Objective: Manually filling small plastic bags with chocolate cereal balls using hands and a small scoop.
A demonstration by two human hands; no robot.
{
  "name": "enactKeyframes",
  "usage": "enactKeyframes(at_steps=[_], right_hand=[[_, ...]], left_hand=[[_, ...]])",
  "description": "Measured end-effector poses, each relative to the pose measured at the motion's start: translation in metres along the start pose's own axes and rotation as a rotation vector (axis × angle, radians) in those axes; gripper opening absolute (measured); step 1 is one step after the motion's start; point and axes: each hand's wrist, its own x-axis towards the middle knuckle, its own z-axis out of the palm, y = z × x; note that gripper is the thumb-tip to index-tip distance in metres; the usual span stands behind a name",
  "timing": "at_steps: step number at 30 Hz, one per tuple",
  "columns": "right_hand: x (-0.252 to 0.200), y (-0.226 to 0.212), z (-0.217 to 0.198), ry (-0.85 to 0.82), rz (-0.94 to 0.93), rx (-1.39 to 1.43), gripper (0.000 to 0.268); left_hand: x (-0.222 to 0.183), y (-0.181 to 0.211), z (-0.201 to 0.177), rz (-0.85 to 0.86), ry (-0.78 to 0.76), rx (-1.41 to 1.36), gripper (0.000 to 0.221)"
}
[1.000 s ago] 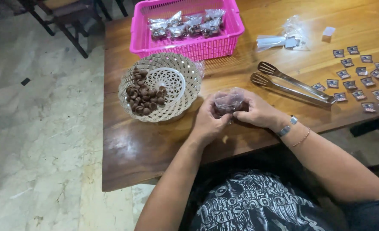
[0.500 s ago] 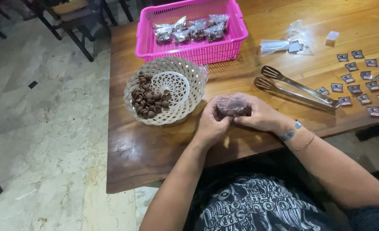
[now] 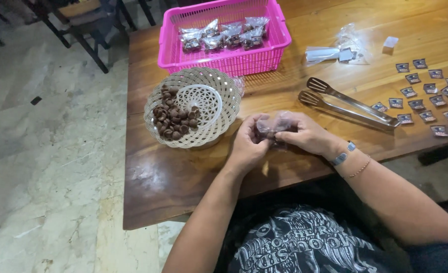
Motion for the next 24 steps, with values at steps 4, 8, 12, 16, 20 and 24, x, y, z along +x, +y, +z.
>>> enactKeyframes(at_steps=[4, 8, 12, 16, 20, 24], right_hand=[[-0.006, 0.016, 0.003, 0.005, -0.032, -0.017, 0.024], [-0.007, 0.021, -0.004, 0.014, -0.037, 0.076, 0.027], [-0.007, 0.015, -0.001, 0.057, 0.005, 0.157, 0.007], [-0.006, 0.017, 0.000, 0.105, -0.011, 0.128, 0.009], [-0.002, 0.020, -0.005, 0.187, 0.045, 0.186, 0.011], [-0.002, 0.023, -0.002, 0.232, 0.038, 0.218, 0.012]], left_hand=[[0.000, 0.001, 0.000, -0.021, -0.030, -0.008, 0.065], [-0.008, 0.023, 0.006, -0.045, -0.049, -0.005, 0.061], [-0.008, 0.029, 0.006, -0.050, -0.050, 0.021, 0.057], [-0.008, 0.026, 0.005, -0.042, -0.044, 0.061, 0.054], [-0.011, 0.039, 0.013, -0.028, -0.039, 0.094, 0.049], [-0.012, 0.040, 0.014, -0.024, -0.020, 0.098, 0.039]])
